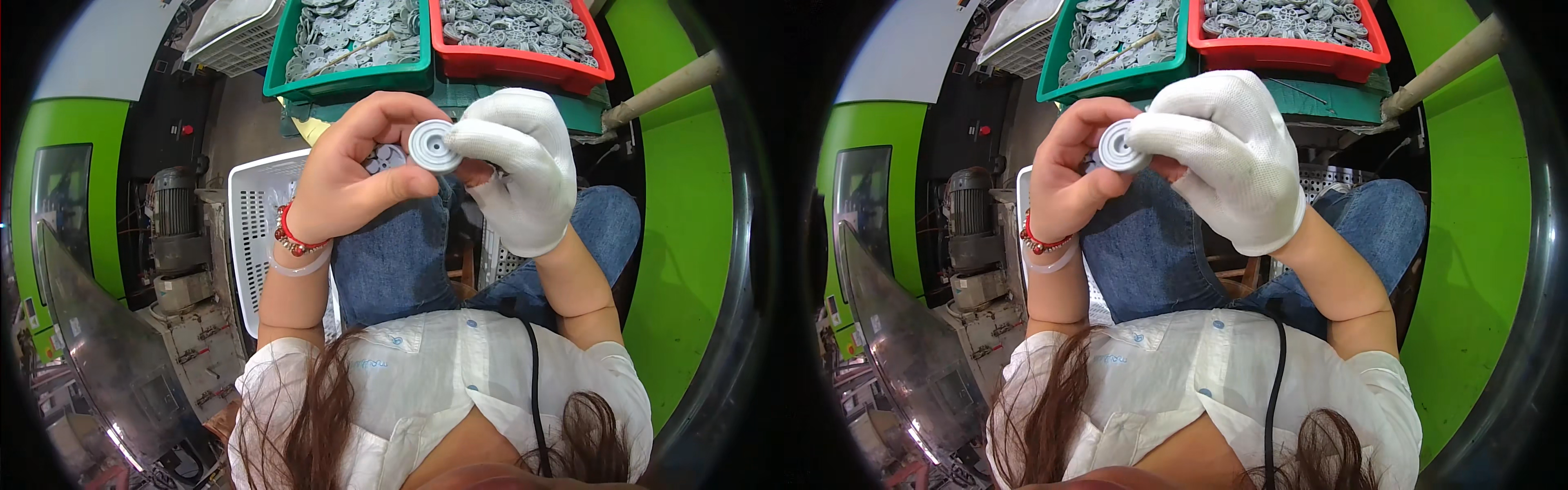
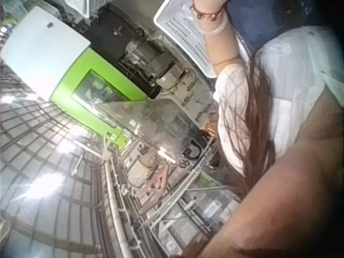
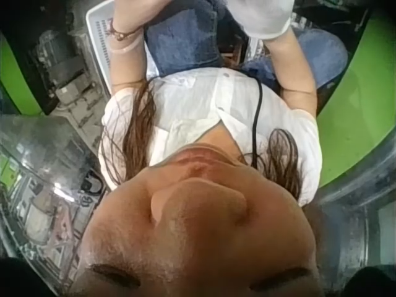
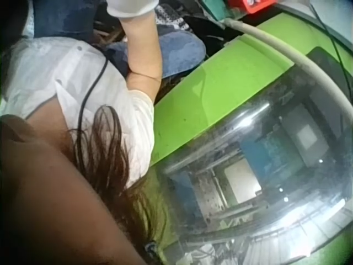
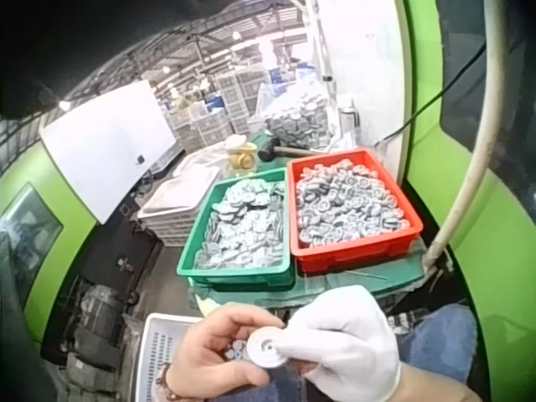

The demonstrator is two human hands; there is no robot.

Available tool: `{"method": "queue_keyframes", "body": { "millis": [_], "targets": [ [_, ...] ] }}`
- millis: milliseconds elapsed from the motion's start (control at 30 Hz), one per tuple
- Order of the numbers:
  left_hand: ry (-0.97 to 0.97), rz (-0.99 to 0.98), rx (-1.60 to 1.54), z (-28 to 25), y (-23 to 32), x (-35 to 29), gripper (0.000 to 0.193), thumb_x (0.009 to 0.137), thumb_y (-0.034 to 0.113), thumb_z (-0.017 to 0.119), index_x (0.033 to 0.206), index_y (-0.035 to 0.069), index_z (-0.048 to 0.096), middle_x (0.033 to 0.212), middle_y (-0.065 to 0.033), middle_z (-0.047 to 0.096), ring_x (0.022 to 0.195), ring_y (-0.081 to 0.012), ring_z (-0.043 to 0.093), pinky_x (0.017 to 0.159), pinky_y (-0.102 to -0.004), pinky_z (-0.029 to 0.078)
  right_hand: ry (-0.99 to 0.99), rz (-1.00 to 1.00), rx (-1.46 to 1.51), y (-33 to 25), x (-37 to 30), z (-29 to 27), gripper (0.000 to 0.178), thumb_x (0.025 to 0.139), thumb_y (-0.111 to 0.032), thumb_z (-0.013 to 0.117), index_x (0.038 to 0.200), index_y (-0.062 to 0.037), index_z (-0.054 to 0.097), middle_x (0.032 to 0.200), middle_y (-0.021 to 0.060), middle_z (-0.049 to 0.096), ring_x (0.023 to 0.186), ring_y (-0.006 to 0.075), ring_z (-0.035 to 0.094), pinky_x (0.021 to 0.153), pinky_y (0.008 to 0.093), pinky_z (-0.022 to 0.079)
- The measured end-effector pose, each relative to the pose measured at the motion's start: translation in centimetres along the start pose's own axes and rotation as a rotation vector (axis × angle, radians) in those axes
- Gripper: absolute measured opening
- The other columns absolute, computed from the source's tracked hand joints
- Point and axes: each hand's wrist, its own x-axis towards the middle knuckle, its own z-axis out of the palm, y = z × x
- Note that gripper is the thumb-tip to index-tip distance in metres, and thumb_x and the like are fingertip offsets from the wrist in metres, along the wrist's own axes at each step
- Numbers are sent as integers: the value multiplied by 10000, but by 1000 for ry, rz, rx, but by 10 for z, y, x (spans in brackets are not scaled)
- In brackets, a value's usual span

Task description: The person prepares small circular electronic components by loading and unloading them from a molding machine while wearing white gloves.

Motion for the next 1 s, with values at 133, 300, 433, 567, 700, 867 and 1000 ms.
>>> {"method": "queue_keyframes", "body": {
  "millis": [133,300,433,567,700,867,1000],
  "targets": [
    [12,47,173,-2,2,-1,488,736,17,747,1170,-6,524,997,-37,609,853,-80,573,765,-221,461,-1,4,-25,2,-2,2,433,601,35,713,998,-116,625,912,51,602,802,245,576,692,325,466],
    [23,82,249,-4,3,-2,491,727,20,756,1162,-3,530,991,-29,610,841,-71,572,757,-213,459,23,9,-18,2,-3,4,442,609,35,713,1014,-111,616,916,56,607,806,252,582,696,333,473],
    [29,86,264,-4,3,-4,509,733,27,752,1187,-6,521,968,-21,615,821,-62,570,741,-206,459,19,27,-3,1,-2,5,434,614,23,719,1015,-109,617,924,65,610,818,258,585,707,335,476],
    [-18,49,240,-6,4,-3,506,775,75,728,1221,-11,506,943,-18,616,816,-59,568,727,-203,458,10,48,13,-2,-2,4,421,624,5,723,1017,-107,621,927,68,610,819,261,585,713,335,476],
    [-26,-137,78,-6,8,-4,513,818,173,703,1243,-14,485,881,0,594,802,-65,563,707,-199,449,24,47,58,3,-4,4,406,631,-21,733,1016,-93,626,920,71,609,818,260,585,713,333,475],
    [58,-33,-53,-5,-3,-5,537,793,242,735,1187,-20,481,869,-4,570,833,-83,555,735,-205,440,-31,61,14,-3,-4,2,349,690,-73,768,998,-48,605,957,102,591,854,240,586,733,311,479],
    [10,-38,26,-9,-4,-6,518,796,266,733,1150,-19,484,947,-37,584,888,-98,561,788,-224,446,-44,68,13,-7,-4,3,358,680,-84,781,993,-56,609,965,98,589,861,235,586,731,309,481]
  ]
}}
